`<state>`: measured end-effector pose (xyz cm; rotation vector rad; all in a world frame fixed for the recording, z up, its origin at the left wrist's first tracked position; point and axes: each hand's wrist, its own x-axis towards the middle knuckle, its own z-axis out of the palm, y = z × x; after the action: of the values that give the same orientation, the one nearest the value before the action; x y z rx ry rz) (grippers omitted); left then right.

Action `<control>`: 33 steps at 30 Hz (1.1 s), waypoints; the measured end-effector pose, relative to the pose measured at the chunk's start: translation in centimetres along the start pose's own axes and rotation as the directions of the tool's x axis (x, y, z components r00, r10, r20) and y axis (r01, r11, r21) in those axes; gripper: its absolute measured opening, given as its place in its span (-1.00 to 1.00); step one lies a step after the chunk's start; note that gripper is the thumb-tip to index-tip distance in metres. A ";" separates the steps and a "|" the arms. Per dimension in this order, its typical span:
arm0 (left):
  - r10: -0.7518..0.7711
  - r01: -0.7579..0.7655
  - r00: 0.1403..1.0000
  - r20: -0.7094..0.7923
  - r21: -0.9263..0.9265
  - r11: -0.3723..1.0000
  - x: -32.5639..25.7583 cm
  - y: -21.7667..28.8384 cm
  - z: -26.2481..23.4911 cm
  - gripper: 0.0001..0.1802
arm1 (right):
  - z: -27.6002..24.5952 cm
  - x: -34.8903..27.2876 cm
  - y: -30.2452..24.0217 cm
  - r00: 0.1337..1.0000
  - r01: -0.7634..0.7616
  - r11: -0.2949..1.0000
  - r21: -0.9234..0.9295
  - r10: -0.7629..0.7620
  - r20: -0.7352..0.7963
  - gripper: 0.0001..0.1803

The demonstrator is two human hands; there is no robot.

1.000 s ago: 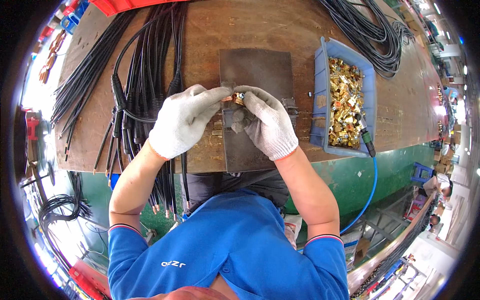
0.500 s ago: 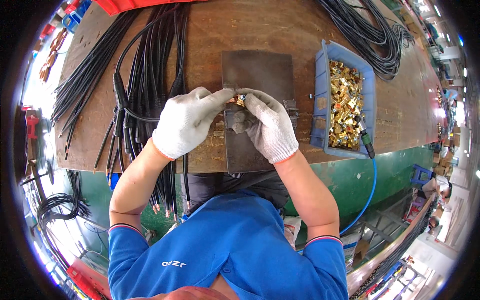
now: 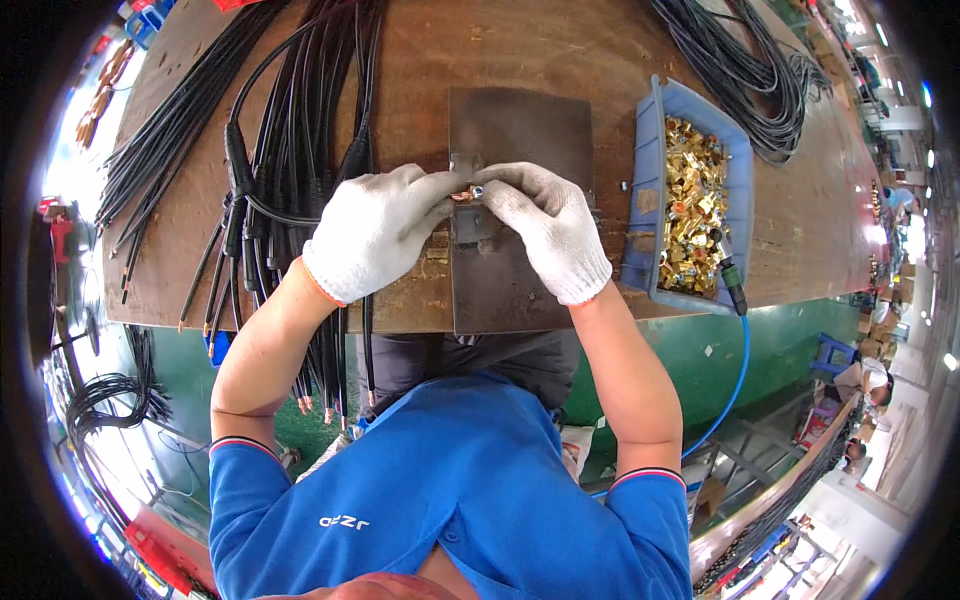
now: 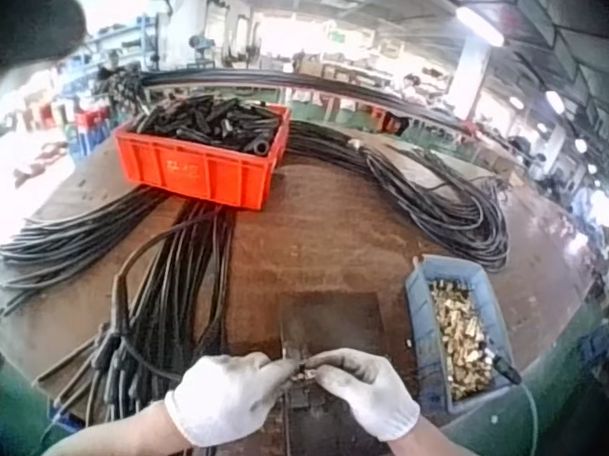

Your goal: The person sits on the floor and repeatedly picks up black wires with exposed copper ends. They insert a brass terminal onto each wire, place it in a metal jig, and use a pneumatic crimping tool to secure the terminal. The finished wires are placed on a pile on the table.

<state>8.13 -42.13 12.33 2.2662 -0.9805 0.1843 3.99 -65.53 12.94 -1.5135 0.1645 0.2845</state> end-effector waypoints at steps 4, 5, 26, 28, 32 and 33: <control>-0.050 0.041 0.993 0.107 0.085 0.996 -0.1 0.0 -0.8 -0.74 | 0.2 0.4 -0.2 0.998 0.052 0.995 -0.089 -0.048 0.043 -0.73; -0.065 0.047 0.987 0.144 0.129 0.991 -0.2 0.0 -1.0 -0.75 | 0.3 0.5 -0.2 0.998 0.052 0.993 -0.106 -0.046 0.053 -0.74; -0.052 0.030 0.996 0.076 0.264 0.964 -0.6 -1.4 1.7 -0.86 | 0.3 2.4 0.3 0.904 0.352 0.493 -0.796 -0.400 0.152 -0.84; -0.031 0.010 0.997 0.066 0.301 0.953 -0.6 -1.4 1.4 -0.89 | 0.4 2.4 0.2 0.916 0.328 0.490 -0.807 -0.375 0.144 -0.84; -0.012 -0.019 0.996 0.089 0.341 0.940 -0.4 -1.4 1.1 -0.88 | 0.7 2.4 0.0 0.926 0.316 0.524 -0.791 -0.353 0.135 -0.82; -0.011 -0.022 0.995 0.095 0.335 0.942 -0.4 -1.5 1.3 -0.87 | 0.7 2.5 -0.1 0.930 0.314 0.544 -0.778 -0.340 0.138 -0.81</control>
<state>8.76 -41.93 10.42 2.6035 -1.0718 0.2649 6.37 -64.64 12.34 -2.4094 -0.2797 0.0065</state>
